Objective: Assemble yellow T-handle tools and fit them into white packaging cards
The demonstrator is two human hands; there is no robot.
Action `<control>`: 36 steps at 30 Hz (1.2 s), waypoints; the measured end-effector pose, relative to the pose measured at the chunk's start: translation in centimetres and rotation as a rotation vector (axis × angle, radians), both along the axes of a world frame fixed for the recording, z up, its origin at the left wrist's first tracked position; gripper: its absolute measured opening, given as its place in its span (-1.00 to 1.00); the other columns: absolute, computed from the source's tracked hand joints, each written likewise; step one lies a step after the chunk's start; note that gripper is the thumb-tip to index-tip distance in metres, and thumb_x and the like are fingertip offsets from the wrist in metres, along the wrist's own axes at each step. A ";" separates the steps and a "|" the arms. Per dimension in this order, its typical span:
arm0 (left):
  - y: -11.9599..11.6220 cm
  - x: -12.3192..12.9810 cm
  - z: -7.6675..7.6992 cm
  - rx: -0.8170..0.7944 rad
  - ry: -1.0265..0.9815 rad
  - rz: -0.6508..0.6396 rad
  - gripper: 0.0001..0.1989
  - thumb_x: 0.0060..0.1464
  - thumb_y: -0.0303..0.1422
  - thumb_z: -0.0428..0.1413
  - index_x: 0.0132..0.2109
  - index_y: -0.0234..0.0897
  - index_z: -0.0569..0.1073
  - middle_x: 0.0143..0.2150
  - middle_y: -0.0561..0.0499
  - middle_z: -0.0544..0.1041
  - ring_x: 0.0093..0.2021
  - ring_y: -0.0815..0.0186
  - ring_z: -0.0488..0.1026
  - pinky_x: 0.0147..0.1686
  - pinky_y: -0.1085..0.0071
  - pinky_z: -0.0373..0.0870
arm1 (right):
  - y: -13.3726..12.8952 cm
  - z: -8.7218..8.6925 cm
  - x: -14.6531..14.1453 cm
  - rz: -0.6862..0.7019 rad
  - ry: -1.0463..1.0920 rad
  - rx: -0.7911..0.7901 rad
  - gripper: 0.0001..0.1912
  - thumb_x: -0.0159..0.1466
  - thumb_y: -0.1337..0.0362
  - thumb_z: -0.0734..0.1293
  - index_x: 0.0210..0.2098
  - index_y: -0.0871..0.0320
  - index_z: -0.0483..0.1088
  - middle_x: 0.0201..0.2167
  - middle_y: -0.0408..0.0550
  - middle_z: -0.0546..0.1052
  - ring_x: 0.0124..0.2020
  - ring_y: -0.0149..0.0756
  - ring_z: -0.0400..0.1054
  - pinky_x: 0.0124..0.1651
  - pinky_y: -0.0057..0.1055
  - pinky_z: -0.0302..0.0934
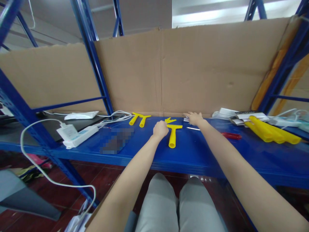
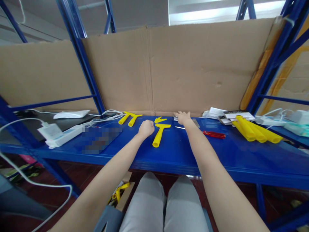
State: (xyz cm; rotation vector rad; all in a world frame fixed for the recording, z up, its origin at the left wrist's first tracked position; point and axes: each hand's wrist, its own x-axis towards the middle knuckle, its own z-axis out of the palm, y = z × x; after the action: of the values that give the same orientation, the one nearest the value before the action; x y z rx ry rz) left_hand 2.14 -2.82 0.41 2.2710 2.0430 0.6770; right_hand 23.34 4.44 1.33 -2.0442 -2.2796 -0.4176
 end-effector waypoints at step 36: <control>0.2 0.1 0.0 0.077 -0.050 -0.108 -0.76 0.06 -0.51 -0.01 -0.29 -0.29 0.57 -0.25 -0.16 0.58 -0.15 0.16 0.51 -0.21 0.39 0.36 | -3.1 3.4 -0.4 0.067 -0.110 0.487 -0.67 0.30 0.44 0.04 -0.11 0.34 0.38 -0.19 0.27 0.52 -0.14 -0.11 0.36 -0.26 -0.34 0.07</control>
State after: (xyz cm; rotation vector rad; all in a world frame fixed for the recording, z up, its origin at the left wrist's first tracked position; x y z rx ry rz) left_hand 2.20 -2.62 0.41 2.3588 1.8891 0.8091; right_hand 22.89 1.35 4.68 -1.7323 -2.0267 -0.9882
